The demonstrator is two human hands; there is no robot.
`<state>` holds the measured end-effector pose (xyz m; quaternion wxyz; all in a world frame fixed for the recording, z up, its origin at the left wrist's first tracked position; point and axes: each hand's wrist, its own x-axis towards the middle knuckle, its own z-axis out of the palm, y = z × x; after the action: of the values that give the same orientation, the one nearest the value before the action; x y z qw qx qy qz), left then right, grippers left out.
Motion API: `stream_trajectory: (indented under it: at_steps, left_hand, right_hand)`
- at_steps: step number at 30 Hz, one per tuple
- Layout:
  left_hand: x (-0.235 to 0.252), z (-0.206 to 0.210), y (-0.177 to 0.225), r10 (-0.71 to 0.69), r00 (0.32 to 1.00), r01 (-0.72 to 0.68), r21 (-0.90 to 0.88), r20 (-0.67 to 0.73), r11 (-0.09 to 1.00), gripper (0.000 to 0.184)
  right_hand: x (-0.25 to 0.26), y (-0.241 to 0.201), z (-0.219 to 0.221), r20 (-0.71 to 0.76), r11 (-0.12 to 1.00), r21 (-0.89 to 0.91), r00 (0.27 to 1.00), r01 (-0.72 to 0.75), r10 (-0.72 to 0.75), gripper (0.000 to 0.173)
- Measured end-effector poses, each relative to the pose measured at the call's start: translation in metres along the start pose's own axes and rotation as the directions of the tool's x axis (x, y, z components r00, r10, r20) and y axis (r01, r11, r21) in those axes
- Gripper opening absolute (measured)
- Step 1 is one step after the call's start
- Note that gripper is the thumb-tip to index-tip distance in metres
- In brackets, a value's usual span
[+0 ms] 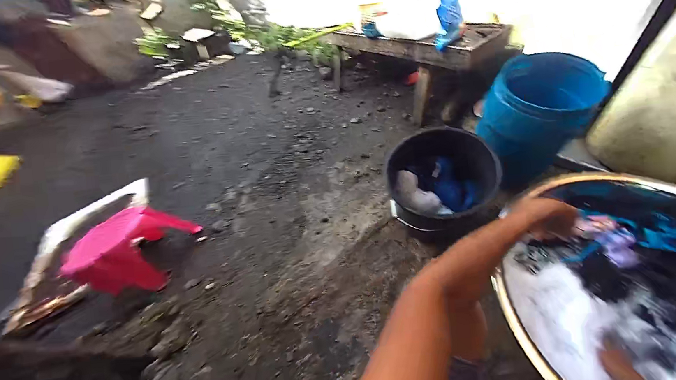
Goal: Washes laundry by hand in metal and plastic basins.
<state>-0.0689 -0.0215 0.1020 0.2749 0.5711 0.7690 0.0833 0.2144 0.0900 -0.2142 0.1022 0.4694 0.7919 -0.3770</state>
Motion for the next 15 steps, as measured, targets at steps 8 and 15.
stream_trajectory:
  at_steps: [8, 15]
  left_hand:
    - [0.077, 0.019, -0.018, 0.046, 0.967, -0.094, 0.183, 0.251, 0.979, 0.028]
    - [0.076, 0.026, -0.009, 0.068, 0.954, -0.143, 0.247, 0.291, 0.958, 0.028]
  right_hand:
    - [-0.037, -0.125, -0.025, 0.219, 0.953, -0.212, 0.961, 0.216, -0.169, 0.052]
    - [-0.065, -0.172, -0.046, 0.048, 0.938, 0.018, 0.936, 0.347, -0.348, 0.045]
